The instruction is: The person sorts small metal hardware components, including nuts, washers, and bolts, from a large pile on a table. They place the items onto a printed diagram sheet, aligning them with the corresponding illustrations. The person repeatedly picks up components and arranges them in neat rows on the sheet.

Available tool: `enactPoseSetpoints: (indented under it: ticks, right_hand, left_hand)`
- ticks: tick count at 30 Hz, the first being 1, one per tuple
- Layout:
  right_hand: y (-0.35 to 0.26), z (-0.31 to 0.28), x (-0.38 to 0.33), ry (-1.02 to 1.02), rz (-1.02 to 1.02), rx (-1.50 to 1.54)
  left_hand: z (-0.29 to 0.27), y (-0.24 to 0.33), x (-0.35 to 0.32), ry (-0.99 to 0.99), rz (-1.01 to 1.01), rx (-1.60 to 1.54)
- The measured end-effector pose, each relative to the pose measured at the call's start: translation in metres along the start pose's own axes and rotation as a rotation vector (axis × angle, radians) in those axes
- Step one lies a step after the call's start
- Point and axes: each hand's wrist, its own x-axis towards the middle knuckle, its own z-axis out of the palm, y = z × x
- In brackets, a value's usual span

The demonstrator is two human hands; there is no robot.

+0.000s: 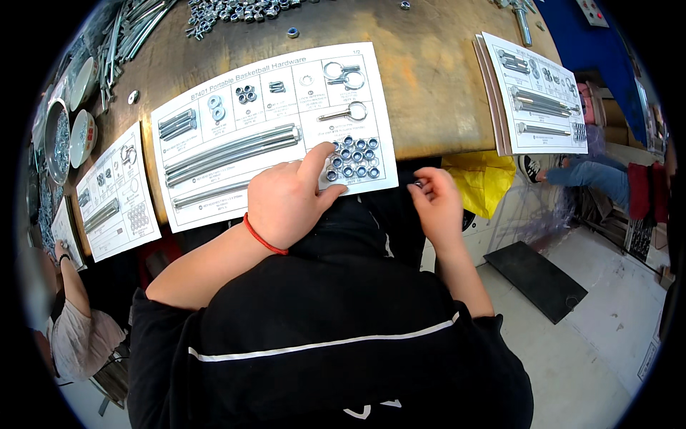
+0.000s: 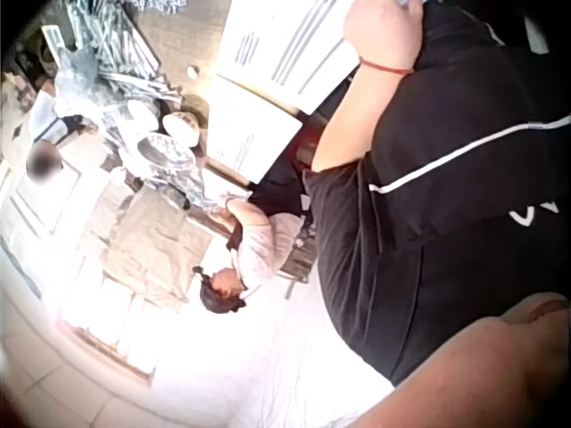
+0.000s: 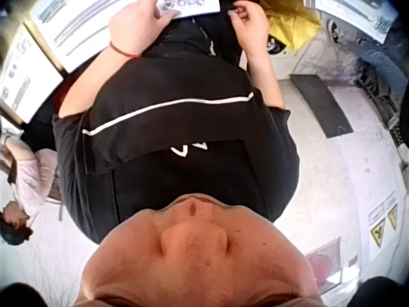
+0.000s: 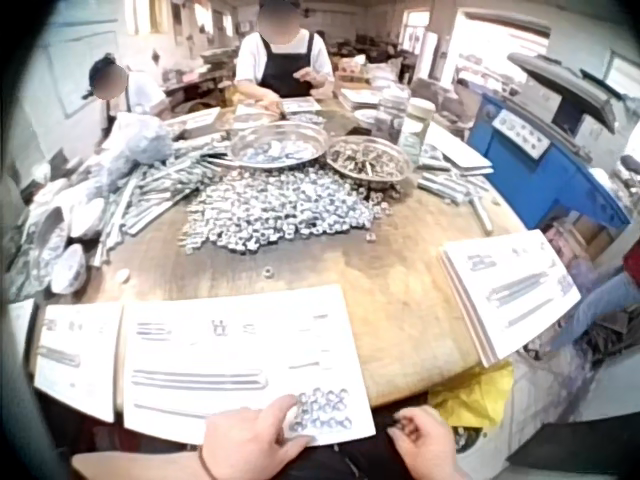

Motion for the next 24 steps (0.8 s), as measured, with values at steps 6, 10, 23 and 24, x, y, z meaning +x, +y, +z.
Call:
enactPoseSetpoints:
  ticks: [6, 10, 23, 24]
  right_hand:
    - [-0.053, 0.009, 0.016, -0.044, -0.374, -0.128]
    - [-0.053, 0.016, 0.02, -0.04, -0.503, -0.237]
    - [-0.057, 0.016, 0.016, -0.093, -0.331, -0.124]
    - [-0.059, 0.017, 0.018, -0.078, -0.353, -0.124]
  left_hand:
    - [0.007, 0.01, 0.009, 0.064, 0.082, -0.022]
    - [0.01, 0.016, 0.017, 0.093, 0.139, -0.036]
    - [0.018, 0.015, 0.021, 0.134, 0.17, -0.023]
    - [0.016, 0.014, 0.021, 0.149, 0.169, -0.029]
